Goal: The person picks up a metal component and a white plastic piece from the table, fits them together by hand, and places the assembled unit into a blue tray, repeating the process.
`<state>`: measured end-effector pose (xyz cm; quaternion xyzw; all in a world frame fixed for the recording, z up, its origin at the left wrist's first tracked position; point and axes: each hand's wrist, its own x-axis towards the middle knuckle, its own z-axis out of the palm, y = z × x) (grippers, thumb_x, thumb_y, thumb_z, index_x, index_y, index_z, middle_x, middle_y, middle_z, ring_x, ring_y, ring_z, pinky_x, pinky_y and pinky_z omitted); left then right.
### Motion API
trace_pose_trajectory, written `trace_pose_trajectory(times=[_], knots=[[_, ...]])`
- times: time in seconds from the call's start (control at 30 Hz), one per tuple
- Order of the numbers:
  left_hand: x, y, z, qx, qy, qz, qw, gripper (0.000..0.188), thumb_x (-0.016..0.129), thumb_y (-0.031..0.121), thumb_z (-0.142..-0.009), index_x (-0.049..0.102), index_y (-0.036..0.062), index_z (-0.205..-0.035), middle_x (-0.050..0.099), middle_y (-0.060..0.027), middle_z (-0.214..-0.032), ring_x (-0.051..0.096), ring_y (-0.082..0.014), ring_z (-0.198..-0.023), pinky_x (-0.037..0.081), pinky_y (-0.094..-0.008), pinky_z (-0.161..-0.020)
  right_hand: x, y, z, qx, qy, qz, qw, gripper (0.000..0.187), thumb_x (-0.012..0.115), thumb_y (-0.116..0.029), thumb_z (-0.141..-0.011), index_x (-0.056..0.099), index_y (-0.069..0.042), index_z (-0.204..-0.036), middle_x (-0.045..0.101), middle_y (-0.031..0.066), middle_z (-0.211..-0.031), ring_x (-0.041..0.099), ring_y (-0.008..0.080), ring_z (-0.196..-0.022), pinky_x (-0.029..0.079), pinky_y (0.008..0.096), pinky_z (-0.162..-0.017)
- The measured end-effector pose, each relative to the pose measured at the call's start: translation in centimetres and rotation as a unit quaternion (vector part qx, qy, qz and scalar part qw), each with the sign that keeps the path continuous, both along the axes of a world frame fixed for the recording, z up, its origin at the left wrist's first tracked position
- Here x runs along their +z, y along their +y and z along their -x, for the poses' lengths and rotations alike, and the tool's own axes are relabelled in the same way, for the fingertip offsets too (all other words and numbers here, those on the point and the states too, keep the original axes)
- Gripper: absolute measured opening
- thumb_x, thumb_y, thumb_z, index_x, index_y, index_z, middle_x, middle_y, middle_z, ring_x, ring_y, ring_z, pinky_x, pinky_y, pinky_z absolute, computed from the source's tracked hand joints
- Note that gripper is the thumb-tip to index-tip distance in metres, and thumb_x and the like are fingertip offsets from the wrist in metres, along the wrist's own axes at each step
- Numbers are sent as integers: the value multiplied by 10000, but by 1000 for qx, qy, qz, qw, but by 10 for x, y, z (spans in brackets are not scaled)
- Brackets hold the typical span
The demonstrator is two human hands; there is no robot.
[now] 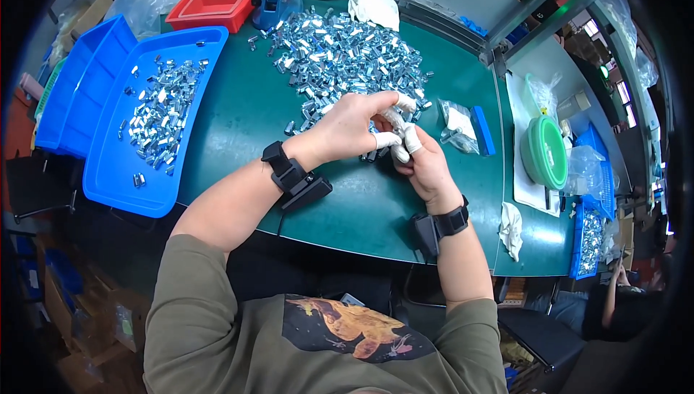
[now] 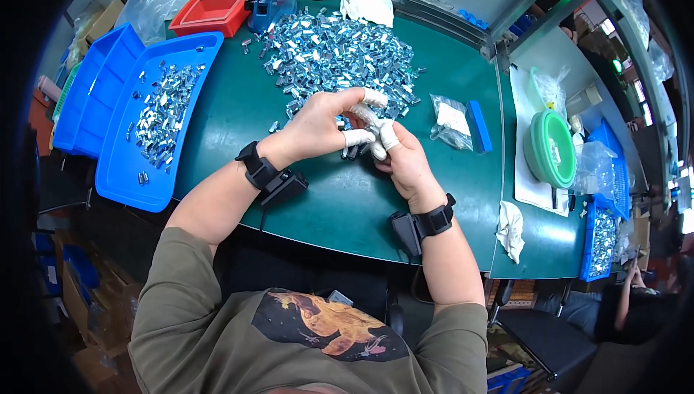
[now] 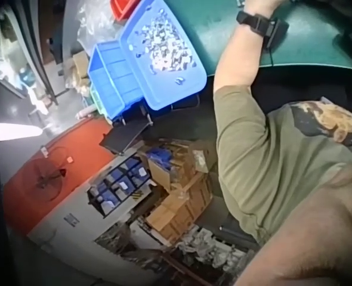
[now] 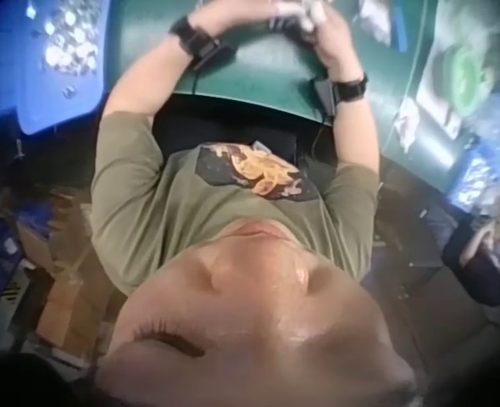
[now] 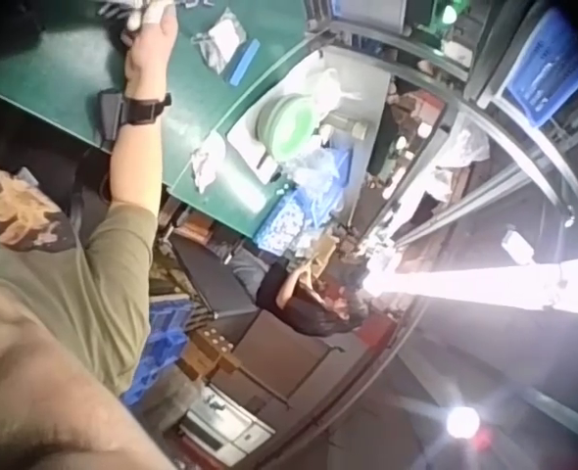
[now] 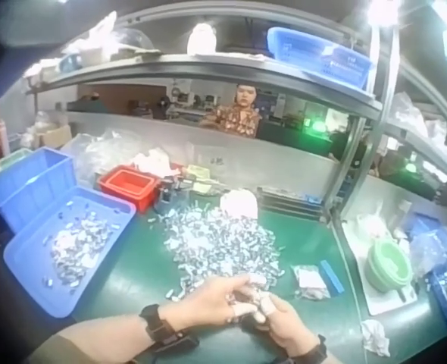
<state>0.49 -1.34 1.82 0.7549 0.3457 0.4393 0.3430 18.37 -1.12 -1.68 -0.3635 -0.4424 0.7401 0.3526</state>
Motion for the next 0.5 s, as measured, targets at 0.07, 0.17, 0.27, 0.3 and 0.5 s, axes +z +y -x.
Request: trace_pose_trajectory(times=[0.07,0.17,0.27,0.3,0.5], knots=[[-1,-1,-3,6,-9,17,1000,391,651,33,-643,543,40,-1018,619,-84,-836,604,-141,-739,476,-246,-666,1,-1,1,-14,17,0,1000,259,412,-296,-888,494,-64,-970,480,-23,-713,352,28,-531,263,162,-428],[-6,-1,-3,9,-34,-26,999,373,652,35,-638,555,39,-999,618,-84,-838,605,-137,-737,475,-244,-662,2,-2,1,11,52,13,998,274,416,-313,-884,498,-65,-966,462,-23,-703,338,29,-519,254,165,-416],[-5,-3,-5,-2,-17,-29,999,358,648,36,-647,556,41,-992,615,-77,-835,599,-130,-736,473,-242,-664,10,-6,5,0,45,29,999,282,415,-321,-883,497,-64,-963,453,-25,-684,337,32,-514,251,170,-411],[-4,-4,-6,-8,-8,-31,999,350,646,37,-651,557,42,-989,613,-73,-833,596,-126,-736,471,-241,-665,11,-7,5,-6,43,37,998,285,414,-325,-883,497,-63,-961,448,-25,-674,336,33,-512,250,173,-408],[-13,13,5,19,-159,45,986,263,625,59,-709,560,33,-963,595,-16,-812,562,-87,-724,461,-233,-669,-2,1,1,2,79,14,997,254,431,-282,-878,489,-44,-947,431,-10,-626,328,54,-494,245,180,-406]])
